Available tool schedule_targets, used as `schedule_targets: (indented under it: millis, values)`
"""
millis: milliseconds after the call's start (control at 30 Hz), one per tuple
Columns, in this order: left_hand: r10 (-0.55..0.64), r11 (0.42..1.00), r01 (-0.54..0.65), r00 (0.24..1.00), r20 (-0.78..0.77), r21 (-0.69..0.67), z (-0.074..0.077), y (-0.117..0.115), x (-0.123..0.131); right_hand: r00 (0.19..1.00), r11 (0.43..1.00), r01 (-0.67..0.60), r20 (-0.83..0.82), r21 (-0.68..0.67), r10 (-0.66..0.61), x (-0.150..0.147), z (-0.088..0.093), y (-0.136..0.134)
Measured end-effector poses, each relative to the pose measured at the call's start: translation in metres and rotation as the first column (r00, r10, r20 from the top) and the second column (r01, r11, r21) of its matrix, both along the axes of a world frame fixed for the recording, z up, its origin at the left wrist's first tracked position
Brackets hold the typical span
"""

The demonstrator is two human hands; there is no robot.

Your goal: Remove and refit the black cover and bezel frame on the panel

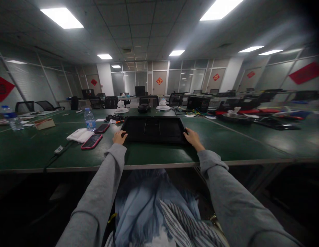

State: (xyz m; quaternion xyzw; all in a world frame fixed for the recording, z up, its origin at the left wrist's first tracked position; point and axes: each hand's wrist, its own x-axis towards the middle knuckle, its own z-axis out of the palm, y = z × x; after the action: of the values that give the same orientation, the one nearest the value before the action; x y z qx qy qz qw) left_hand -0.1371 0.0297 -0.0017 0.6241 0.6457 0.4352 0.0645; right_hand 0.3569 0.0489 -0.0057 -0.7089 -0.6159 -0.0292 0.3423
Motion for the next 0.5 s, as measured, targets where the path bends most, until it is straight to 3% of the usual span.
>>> schedule_targets:
  millis: [67, 133, 333, 500]
  values:
    - [0.118, 0.993, -0.118, 0.993, 0.027, -0.02, 0.0, 0.005, -0.003, 0.999, 1.0, -0.007, -0.05, 0.008, 0.008, 0.003, 0.001, 0.002]
    - [0.153, 0.985, -0.146, 0.985, 0.079, -0.094, -0.002, 0.011, -0.008, 0.994, 1.0, -0.012, -0.112, -0.005, 0.011, 0.006, 0.001, 0.004]
    - [0.101, 0.989, -0.073, 0.967, 0.236, -0.126, -0.008, 0.028, -0.022, 0.989, 0.998, -0.059, -0.138, -0.033, 0.054, 0.01, -0.001, 0.007]
    - [0.039, 0.995, -0.014, 0.967, 0.252, -0.1, -0.012, 0.038, -0.032, 0.994, 0.999, -0.051, -0.098, -0.014, 0.049, 0.011, -0.001, 0.009]
